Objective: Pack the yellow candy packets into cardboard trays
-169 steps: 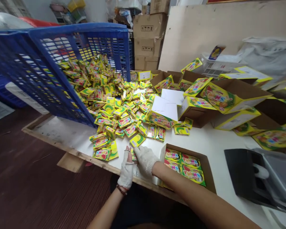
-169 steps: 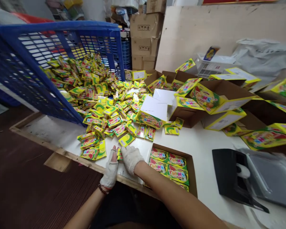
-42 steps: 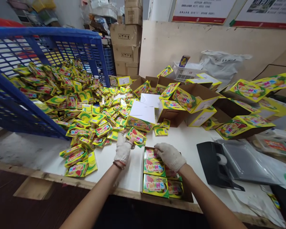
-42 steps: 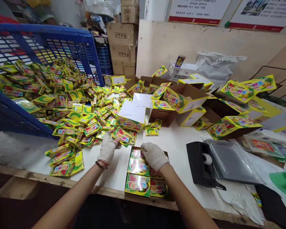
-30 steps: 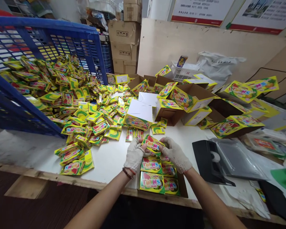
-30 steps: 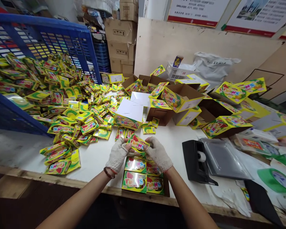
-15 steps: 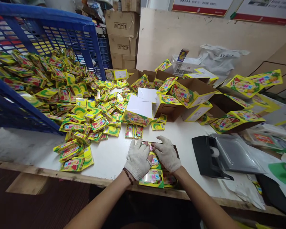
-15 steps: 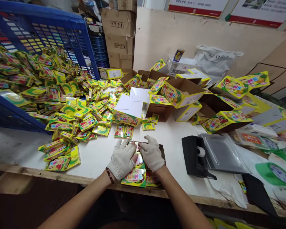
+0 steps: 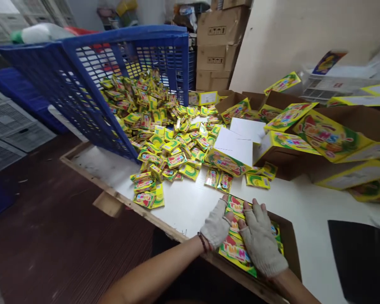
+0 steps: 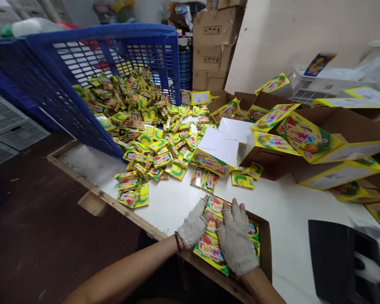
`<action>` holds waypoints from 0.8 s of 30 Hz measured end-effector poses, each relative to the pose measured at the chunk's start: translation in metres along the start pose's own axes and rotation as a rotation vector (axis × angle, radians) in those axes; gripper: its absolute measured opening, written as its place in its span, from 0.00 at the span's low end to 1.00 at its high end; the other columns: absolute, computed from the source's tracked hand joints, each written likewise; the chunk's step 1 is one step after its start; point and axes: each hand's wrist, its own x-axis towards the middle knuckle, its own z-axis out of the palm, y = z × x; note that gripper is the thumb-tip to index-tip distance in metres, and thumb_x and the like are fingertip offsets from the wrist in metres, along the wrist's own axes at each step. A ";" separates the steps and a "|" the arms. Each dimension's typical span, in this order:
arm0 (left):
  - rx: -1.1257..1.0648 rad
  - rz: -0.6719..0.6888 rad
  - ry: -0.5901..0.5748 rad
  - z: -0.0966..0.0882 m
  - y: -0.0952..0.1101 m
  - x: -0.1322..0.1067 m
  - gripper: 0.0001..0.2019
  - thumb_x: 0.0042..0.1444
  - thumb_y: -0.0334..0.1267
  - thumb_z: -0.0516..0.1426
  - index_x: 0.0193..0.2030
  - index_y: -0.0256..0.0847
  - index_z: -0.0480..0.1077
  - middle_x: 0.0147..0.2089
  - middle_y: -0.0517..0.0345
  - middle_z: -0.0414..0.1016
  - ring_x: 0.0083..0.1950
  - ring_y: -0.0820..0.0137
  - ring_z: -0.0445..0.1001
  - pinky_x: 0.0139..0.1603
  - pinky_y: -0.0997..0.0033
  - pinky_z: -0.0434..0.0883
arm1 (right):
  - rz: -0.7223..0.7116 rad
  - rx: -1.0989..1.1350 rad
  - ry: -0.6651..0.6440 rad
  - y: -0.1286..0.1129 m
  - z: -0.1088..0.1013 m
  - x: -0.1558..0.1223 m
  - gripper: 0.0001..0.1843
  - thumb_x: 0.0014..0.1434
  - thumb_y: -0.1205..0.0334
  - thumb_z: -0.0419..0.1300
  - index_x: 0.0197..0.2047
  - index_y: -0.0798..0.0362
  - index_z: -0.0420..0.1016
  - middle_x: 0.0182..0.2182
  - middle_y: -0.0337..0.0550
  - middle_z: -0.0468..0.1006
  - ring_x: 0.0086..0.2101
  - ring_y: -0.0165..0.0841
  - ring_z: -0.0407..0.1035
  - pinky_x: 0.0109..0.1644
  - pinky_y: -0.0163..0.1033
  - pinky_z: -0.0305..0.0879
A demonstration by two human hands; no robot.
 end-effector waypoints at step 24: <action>0.755 -0.085 0.189 -0.189 -0.001 -0.033 0.09 0.52 0.34 0.57 0.41 0.43 0.65 0.38 0.58 0.74 0.40 0.67 0.74 0.43 0.68 0.71 | 0.269 0.931 -0.143 -0.132 0.025 0.002 0.35 0.59 0.52 0.53 0.68 0.50 0.55 0.62 0.56 0.66 0.57 0.45 0.67 0.57 0.51 0.70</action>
